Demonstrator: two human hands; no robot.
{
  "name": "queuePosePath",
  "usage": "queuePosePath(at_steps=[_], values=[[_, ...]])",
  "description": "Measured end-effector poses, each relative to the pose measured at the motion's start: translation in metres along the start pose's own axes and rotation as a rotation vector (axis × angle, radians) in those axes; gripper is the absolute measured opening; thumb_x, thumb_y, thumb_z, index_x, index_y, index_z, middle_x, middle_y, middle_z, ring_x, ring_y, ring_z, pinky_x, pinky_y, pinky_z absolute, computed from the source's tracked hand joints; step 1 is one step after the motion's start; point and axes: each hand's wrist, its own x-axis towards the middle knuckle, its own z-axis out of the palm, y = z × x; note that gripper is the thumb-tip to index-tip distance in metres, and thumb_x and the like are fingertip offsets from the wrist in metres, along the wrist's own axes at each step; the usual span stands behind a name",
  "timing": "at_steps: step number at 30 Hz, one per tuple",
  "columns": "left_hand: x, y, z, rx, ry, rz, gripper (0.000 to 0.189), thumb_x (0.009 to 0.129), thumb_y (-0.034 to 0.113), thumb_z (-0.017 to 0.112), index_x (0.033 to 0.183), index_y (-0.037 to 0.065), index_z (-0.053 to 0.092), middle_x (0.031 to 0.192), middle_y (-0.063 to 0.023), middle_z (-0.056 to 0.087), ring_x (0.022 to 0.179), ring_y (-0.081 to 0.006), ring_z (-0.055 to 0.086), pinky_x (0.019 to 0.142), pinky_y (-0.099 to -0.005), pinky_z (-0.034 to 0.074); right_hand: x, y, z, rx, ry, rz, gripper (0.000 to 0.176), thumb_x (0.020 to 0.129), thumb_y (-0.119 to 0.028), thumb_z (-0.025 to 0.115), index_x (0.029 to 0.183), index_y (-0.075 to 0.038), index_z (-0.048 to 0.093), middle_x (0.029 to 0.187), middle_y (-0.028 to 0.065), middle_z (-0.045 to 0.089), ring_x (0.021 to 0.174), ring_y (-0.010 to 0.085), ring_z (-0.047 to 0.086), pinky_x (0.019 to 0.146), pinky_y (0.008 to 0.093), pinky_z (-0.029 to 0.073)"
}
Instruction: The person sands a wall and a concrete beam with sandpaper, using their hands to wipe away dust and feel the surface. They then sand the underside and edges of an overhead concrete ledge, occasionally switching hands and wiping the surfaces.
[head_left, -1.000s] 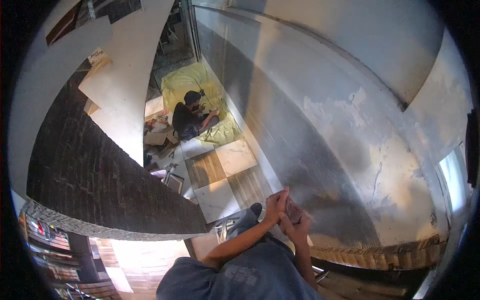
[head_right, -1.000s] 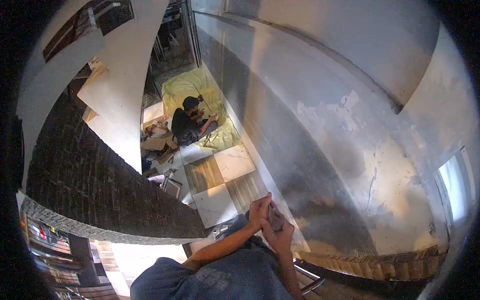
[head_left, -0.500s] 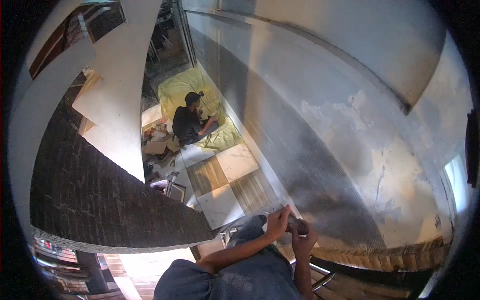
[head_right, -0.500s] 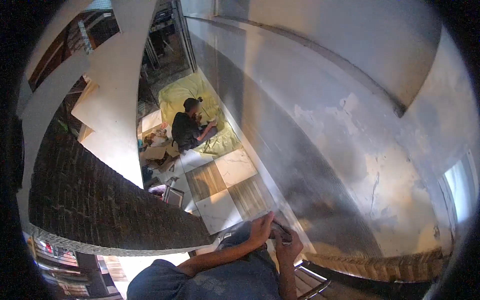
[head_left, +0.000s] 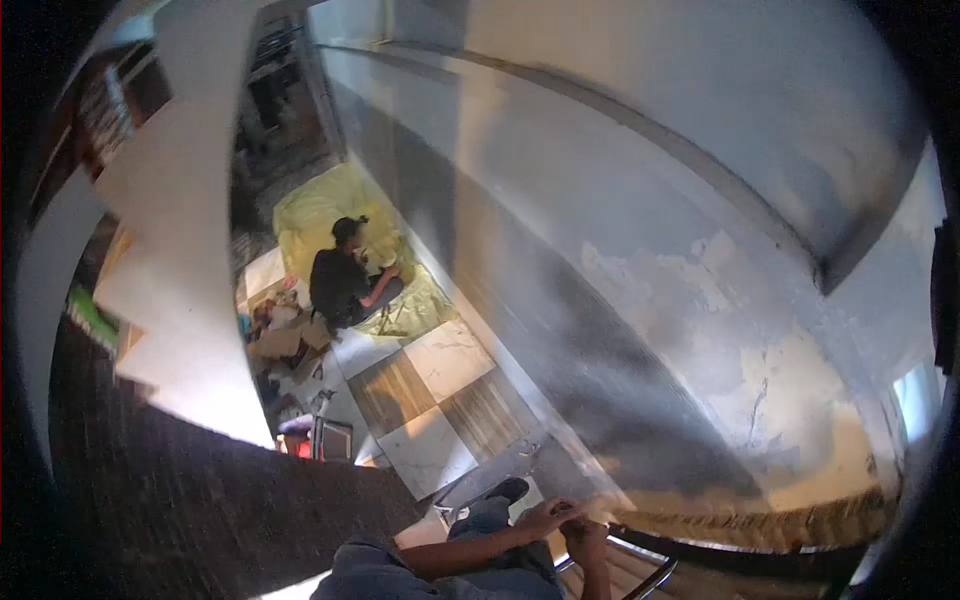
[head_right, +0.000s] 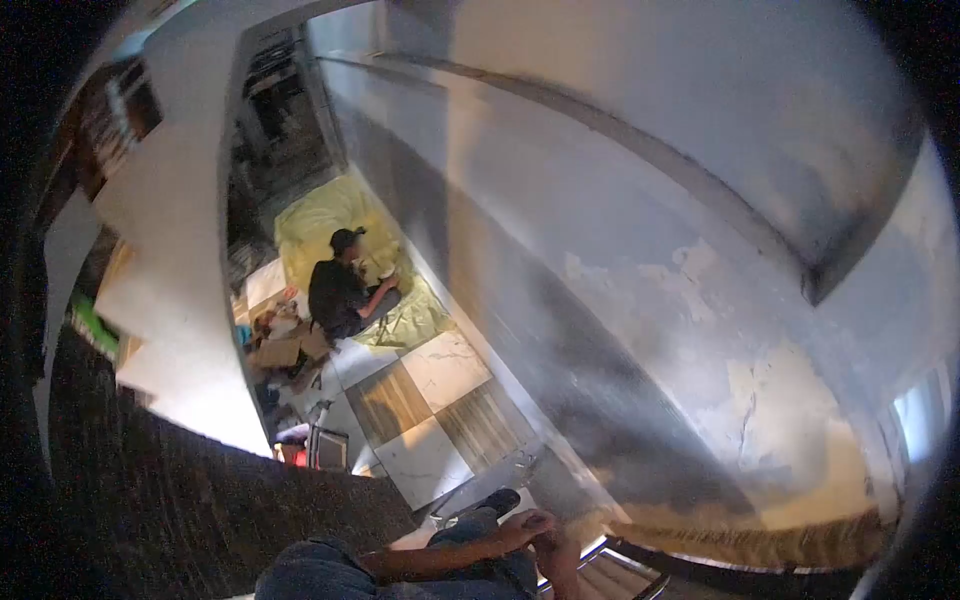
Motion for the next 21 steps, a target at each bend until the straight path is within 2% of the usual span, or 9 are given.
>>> queuePosePath(at_steps=[1, 3, 4, 6, 9, 13, 15, 18, 21], values=[[-0.001, 0.002, 0.000, 0.114, -0.064, -0.071, 0.060, 0.090, 0.061, 0.052, 0.119, 0.009, 0.063, 0.112, -0.0113, 0.067, 0.106, -0.0211, 0.062, 0.091, -0.0338, 0.045, -0.010, 0.043, -0.002, -0.206, -0.042, 0.040, 0.019, 0.083, -0.009, 0.070, 0.101, -0.002, 0.069, 0.090, 0.0103, 0.073, 0.082, 0.0161, 0.069, 0.073, 0.0320, 0.053], [0.002, -0.008, 0.003, 0.172, -0.106, 0.080, 0.051, 0.090, 0.057, 0.055, 0.106, 0.010, 0.070, 0.099, -0.0094, 0.072, 0.093, -0.0205, 0.067, 0.081, -0.0347, 0.050, -0.019, 0.036, -0.012, -0.347, -0.121, 0.324, 0.021, 0.082, -0.009, 0.070, 0.102, -0.004, 0.069, 0.096, 0.0108, 0.072, 0.082, 0.0182, 0.070, 0.074, 0.0327, 0.054], [0.001, 0.004, 0.003, 0.293, -0.062, 0.057, 0.050, 0.090, 0.055, 0.056, 0.100, 0.009, 0.072, 0.092, -0.0099, 0.072, 0.088, -0.0214, 0.069, 0.077, -0.0347, 0.051, -0.024, 0.036, -0.011, -0.310, -0.009, 0.382, 0.021, 0.082, -0.009, 0.070, 0.102, -0.004, 0.069, 0.096, 0.0108, 0.072, 0.082, 0.0182, 0.070, 0.074, 0.0327, 0.054], [-0.003, 0.059, 0.006, 0.557, -0.060, 0.112, 0.049, 0.090, 0.052, 0.058, 0.090, 0.006, 0.074, 0.078, -0.0124, 0.072, 0.077, -0.0228, 0.070, 0.068, -0.0342, 0.052, -0.032, 0.040, -0.013, -0.401, -0.010, 0.287, 0.021, 0.081, -0.009, 0.069, 0.101, -0.006, 0.070, 0.095, 0.0120, 0.071, 0.079, 0.0244, 0.071, 0.073, 0.0350, 0.055], [0.014, 0.052, 0.021, 0.416, -0.122, 0.241, 0.047, 0.090, 0.049, 0.060, 0.088, 0.004, 0.074, 0.078, -0.0127, 0.072, 0.075, -0.0224, 0.071, 0.068, -0.0323, 0.052, -0.039, 0.013, -0.005, -0.393, 0.370, 0.320, 0.021, 0.081, -0.029, 0.064, 0.094, -0.014, 0.072, 0.089, 0.0125, 0.070, 0.082, 0.0324, 0.068, 0.073, 0.0432, 0.054], [0.023, 0.090, 0.049, 0.416, -0.374, 0.403, 0.035, 0.095, 0.035, 0.058, 0.089, 0.005, 0.075, 0.081, -0.0095, 0.073, 0.075, -0.0151, 0.070, 0.070, -0.0293, 0.052, -0.051, 0.056, 0.013, -0.462, 0.765, 0.158, 0.022, 0.083, -0.030, 0.063, 0.094, -0.013, 0.071, 0.087, 0.0131, 0.070, 0.082, 0.0337, 0.068, 0.074, 0.0452, 0.054], [0.019, 0.099, 0.061, 0.465, -0.493, 0.483, 0.034, 0.097, 0.030, 0.056, 0.089, 0.004, 0.075, 0.082, -0.0086, 0.074, 0.074, -0.0130, 0.069, 0.070, -0.0283, 0.052, -0.063, 0.038, 0.007, -0.348, 0.539, 0.492, 0.026, 0.082, -0.019, 0.068, 0.105, -0.005, 0.066, 0.096, 0.0171, 0.068, 0.079, 0.0362, 0.067, 0.072, 0.0446, 0.053], [0.017, 0.122, 0.094, 0.390, -0.679, 0.443, 0.036, 0.096, 0.029, 0.058, 0.082, 0.002, 0.075, 0.072, -0.0059, 0.072, 0.056, -0.0087, 0.061, 0.060, -0.0273, 0.048, -0.082, 0.073, 0.004, -0.302, 0.613, 0.479, 0.026, 0.087, -0.023, 0.064, 0.108, -0.008, 0.065, 0.093, 0.0193, 0.068, 0.084, 0.0349, 0.067, 0.073, 0.0429, 0.052], [0.021, 0.150, 0.128, 0.442, -0.691, 0.570, 0.044, 0.097, 0.024, 0.056, 0.062, -0.002, 0.066, 0.080, -0.0094, 0.073, 0.071, -0.0150, 0.067, 0.069, -0.0303, 0.052, -0.103, 0.075, 0.004, -0.128, 0.787, 0.435, 0.028, 0.090, -0.027, 0.062, 0.112, -0.010, 0.065, 0.093, 0.0188, 0.069, 0.087, 0.0319, 0.068, 0.076, 0.0419, 0.051]])
